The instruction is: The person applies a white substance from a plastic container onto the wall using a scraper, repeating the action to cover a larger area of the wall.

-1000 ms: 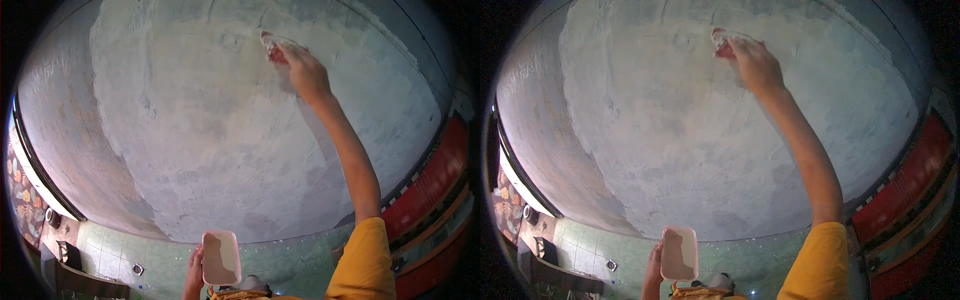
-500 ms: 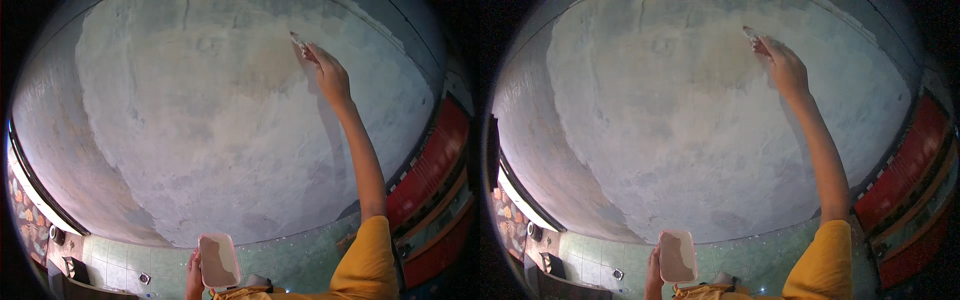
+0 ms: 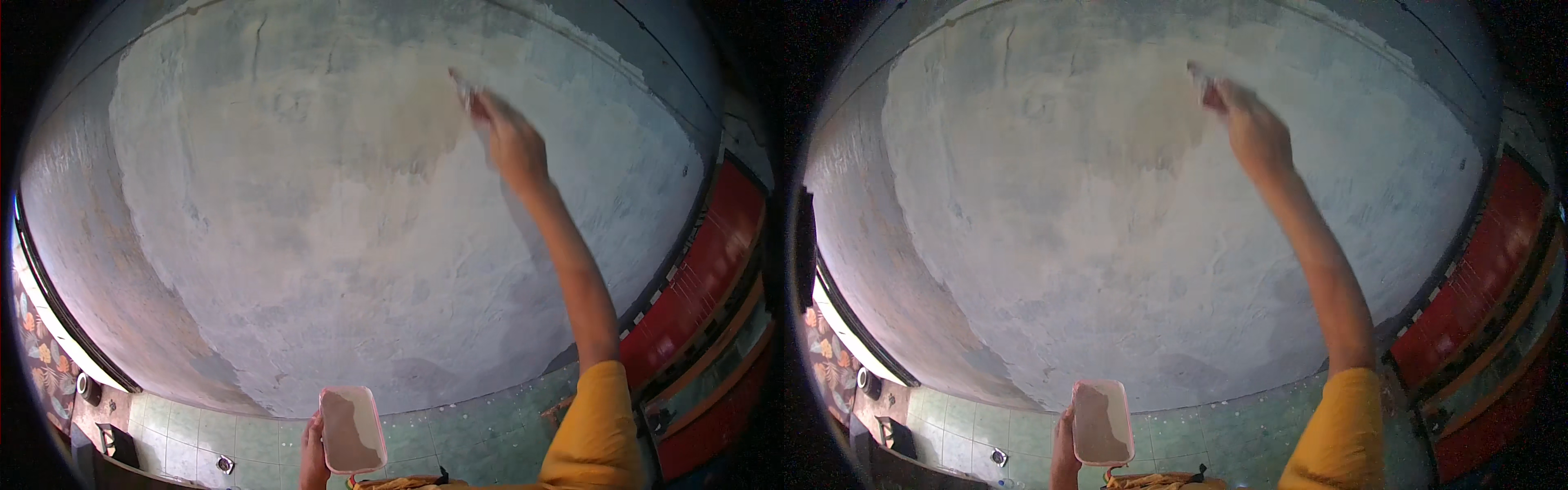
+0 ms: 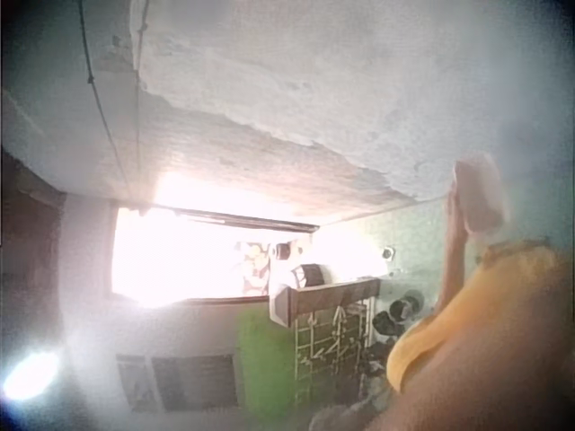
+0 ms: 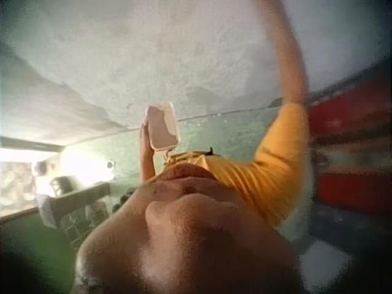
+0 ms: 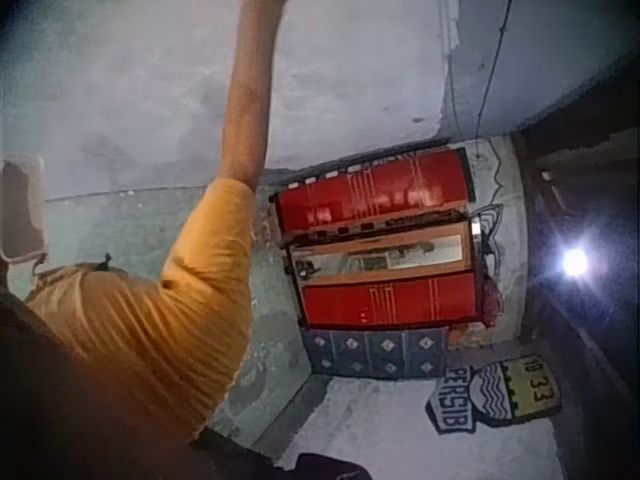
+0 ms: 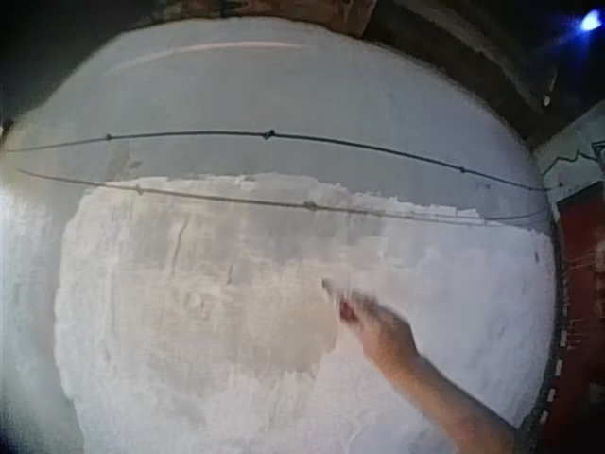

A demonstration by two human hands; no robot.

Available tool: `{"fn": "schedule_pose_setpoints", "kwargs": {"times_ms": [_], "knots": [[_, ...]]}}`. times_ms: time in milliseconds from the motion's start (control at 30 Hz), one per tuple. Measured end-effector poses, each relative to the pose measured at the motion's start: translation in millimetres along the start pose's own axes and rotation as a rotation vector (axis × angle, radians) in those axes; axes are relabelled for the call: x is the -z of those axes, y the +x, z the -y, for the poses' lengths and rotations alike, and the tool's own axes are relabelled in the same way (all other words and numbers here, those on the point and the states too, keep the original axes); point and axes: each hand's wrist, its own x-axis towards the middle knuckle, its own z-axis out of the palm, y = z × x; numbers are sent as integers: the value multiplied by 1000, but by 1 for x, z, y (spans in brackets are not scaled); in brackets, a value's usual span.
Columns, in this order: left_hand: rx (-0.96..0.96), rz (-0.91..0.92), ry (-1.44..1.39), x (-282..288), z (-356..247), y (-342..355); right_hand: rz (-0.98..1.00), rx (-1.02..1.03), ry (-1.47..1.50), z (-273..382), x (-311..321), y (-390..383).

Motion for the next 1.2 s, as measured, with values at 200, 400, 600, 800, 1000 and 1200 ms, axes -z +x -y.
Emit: {"fn": "schedule_pose_setpoints", "kwargs": {"times_ms": [200,400,600,800,1000,1200], "knots": [[-117,-9,27,-26,33,6,128,273,-187,-1,-46,-69],[-147,-83,76,-51,42,-11,356,203,45,24,-11,-103],[-64,-97,47,-67,41,-17,-52,165,-42,-42,3,32],[-54,-112,-144,-74,51,-28,163,364,-151,21,-51,-140],[-33,-75,-189,-87,47,-35,204,232,66,42,-35,-145],[-118,-194,-89,-81,55,-35,23,223,-153,29,-49,-81]]}}
